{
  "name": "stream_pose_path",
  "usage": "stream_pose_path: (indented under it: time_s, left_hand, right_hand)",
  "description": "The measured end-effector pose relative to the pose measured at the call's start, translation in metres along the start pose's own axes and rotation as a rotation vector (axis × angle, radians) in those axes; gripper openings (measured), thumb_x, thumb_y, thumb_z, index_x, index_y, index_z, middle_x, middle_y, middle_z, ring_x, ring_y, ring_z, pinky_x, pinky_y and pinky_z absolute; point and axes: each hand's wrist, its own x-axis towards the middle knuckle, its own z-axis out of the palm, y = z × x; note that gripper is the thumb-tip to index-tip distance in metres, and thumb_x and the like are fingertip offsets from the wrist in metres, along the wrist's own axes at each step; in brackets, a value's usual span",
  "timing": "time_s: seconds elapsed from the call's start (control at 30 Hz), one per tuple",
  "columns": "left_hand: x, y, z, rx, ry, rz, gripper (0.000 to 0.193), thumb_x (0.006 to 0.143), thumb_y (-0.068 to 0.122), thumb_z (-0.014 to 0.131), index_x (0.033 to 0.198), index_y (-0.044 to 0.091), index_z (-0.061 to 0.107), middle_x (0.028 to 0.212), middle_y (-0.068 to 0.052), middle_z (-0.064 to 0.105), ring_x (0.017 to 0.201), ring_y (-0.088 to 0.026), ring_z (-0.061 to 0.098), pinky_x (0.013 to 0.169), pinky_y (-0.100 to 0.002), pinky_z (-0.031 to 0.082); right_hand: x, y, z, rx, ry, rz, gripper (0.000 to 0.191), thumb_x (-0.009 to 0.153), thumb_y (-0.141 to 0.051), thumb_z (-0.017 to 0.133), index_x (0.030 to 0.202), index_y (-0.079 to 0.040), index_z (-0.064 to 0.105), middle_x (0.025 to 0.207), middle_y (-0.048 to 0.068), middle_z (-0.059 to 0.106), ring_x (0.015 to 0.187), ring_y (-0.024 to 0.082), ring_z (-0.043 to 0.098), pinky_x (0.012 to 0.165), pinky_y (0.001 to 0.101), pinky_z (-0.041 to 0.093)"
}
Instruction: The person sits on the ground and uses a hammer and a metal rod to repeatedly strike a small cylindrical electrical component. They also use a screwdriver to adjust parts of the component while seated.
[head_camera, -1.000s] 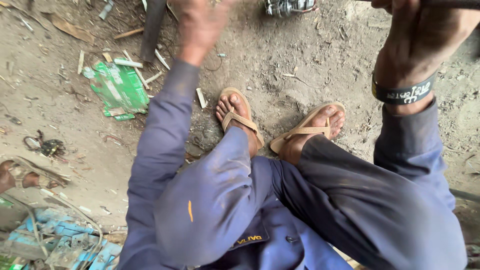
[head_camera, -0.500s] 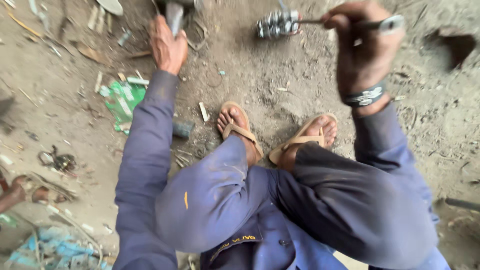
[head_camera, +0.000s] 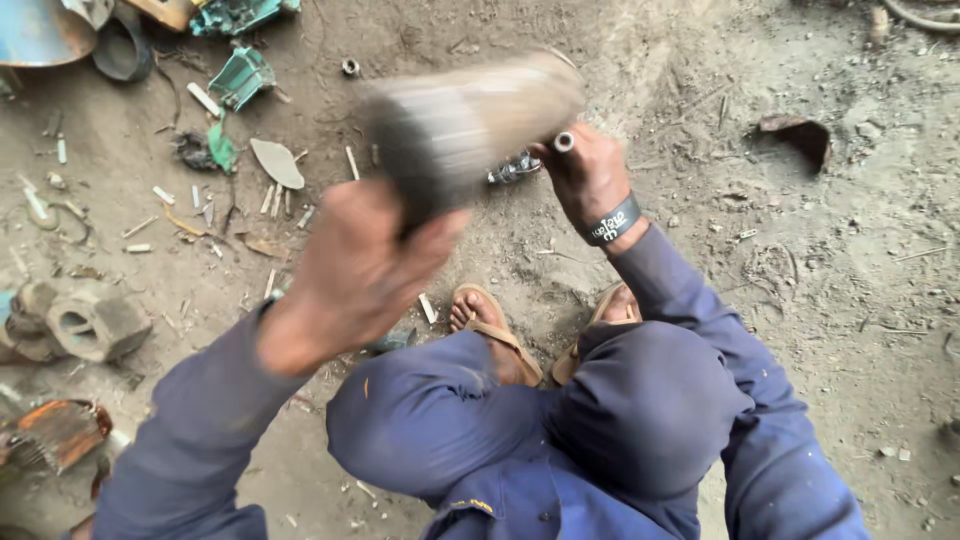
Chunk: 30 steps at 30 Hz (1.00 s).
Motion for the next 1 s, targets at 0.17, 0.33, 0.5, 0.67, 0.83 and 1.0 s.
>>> stream_pose_path:
  time_s: [0.17, 0.33, 0.5, 0.67, 0.83, 1.0]
  left_hand:
    - [0.03, 0.028, 0.02, 0.262, -0.011, 0.056, 0.029, 0.106, 0.029, 0.063, 0.112, 0.002, 0.053, 0.077, -0.017, 0.067, 0.062, -0.029, 0.068, 0.053, -0.043, 0.053]
    - [0.01, 0.052, 0.009, 0.272, 0.112, 0.214, 0.031, 0.102, 0.024, 0.065, 0.119, 0.0, 0.055, 0.079, -0.021, 0.065, 0.065, -0.038, 0.068, 0.053, -0.046, 0.051]
    - [0.013, 0.018, 0.036, 0.184, 0.08, 0.134, 0.034, 0.111, 0.033, 0.058, 0.114, 0.0, 0.051, 0.076, -0.015, 0.061, 0.064, -0.031, 0.065, 0.058, -0.045, 0.051]
    - [0.025, 0.019, 0.035, 0.114, 0.059, 0.092, 0.033, 0.112, 0.034, 0.052, 0.115, 0.001, 0.053, 0.077, -0.013, 0.058, 0.056, -0.026, 0.06, 0.05, -0.042, 0.049]
    - [0.005, 0.045, 0.006, 0.061, 0.096, 0.087, 0.039, 0.115, 0.037, 0.049, 0.125, 0.0, 0.051, 0.079, -0.008, 0.065, 0.065, -0.022, 0.071, 0.058, -0.039, 0.055]
    - [0.017, -0.001, 0.035, 0.239, 0.081, 0.066, 0.04, 0.112, 0.037, 0.055, 0.118, -0.002, 0.051, 0.078, -0.014, 0.065, 0.064, -0.03, 0.069, 0.055, -0.042, 0.052]
  right_hand:
    - [-0.012, 0.019, 0.02, 0.181, 0.016, -0.007, 0.017, 0.102, -0.013, 0.067, 0.117, -0.006, 0.071, 0.105, 0.011, 0.075, 0.093, 0.028, 0.074, 0.077, 0.0382, 0.06]
    - [-0.026, 0.038, 0.038, 0.924, -0.074, 0.192, 0.025, 0.112, -0.019, 0.058, 0.134, -0.007, 0.059, 0.135, 0.011, 0.066, 0.124, 0.019, 0.063, 0.107, 0.0316, 0.054]
    - [-0.014, 0.042, 0.036, 0.066, 0.042, -0.081, 0.032, 0.101, -0.017, 0.067, 0.128, -0.001, 0.062, 0.124, 0.014, 0.067, 0.108, 0.03, 0.068, 0.091, 0.0404, 0.057]
    - [-0.007, 0.026, 0.014, 0.142, 0.022, -0.04, 0.019, 0.097, -0.002, 0.066, 0.114, -0.004, 0.072, 0.103, 0.015, 0.073, 0.093, 0.036, 0.073, 0.076, 0.0436, 0.06]
    - [-0.009, 0.036, 0.011, 0.095, -0.08, -0.016, 0.022, 0.094, 0.004, 0.058, 0.109, -0.002, 0.072, 0.095, 0.018, 0.072, 0.087, 0.038, 0.071, 0.076, 0.0444, 0.059]
    - [-0.004, 0.037, 0.016, 0.424, -0.089, 0.148, 0.014, 0.105, -0.006, 0.06, 0.118, -0.003, 0.064, 0.105, 0.014, 0.07, 0.091, 0.032, 0.067, 0.076, 0.0392, 0.057]
